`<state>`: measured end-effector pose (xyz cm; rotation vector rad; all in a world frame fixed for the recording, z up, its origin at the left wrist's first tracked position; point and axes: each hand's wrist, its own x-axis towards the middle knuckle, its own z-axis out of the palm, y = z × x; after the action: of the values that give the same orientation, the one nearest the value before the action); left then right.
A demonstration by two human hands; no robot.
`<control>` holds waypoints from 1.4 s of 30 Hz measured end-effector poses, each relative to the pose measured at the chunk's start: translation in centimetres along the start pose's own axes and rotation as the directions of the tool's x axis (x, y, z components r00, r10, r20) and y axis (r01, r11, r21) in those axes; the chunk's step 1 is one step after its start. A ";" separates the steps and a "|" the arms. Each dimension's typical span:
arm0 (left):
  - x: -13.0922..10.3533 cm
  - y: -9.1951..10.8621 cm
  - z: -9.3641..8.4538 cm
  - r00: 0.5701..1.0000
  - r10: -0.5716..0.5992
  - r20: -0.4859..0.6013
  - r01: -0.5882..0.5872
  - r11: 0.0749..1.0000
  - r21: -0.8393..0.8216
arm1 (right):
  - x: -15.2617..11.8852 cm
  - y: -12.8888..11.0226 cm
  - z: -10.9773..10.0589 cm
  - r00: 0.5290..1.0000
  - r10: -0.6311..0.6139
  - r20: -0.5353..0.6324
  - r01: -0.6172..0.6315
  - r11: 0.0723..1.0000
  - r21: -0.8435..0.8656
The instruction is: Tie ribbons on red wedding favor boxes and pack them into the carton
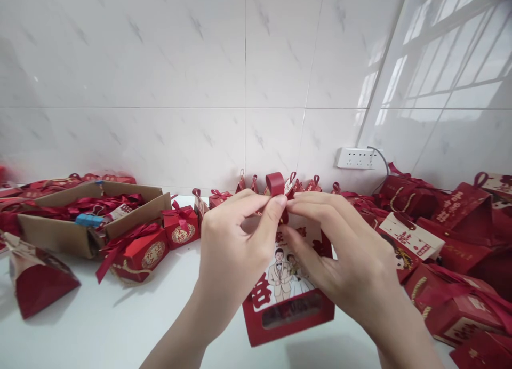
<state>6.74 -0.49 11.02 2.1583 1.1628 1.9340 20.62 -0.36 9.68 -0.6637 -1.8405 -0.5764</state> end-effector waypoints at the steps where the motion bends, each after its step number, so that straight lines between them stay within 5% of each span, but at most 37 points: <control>1: 0.0 0.0 0.0 1.000 0.006 0.000 -0.006 1.000 0.000 | 0.0 0.0 0.0 1.000 0.002 0.000 -0.002 1.000 0.014; 7: 0.0 0.0 0.0 1.000 0.021 0.009 -0.021 1.000 -0.018 | 0.0 -0.1 0.0 1.000 0.026 -0.004 -0.026 1.000 0.015; 24: 0.1 -0.1 0.1 0.995 -0.081 0.049 0.082 0.996 -0.022 | -0.2 -1.5 0.4 0.999 -0.027 -0.046 0.011 0.949 -0.316; 42: 0.1 0.3 -0.2 0.987 -0.136 0.090 0.141 0.989 -0.053 | -0.4 -0.8 -0.9 0.998 0.000 0.059 0.012 0.980 -0.200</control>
<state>6.71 -0.71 11.28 2.0505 1.1911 1.7783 20.82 -1.61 9.54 -0.8162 -1.8540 -0.7603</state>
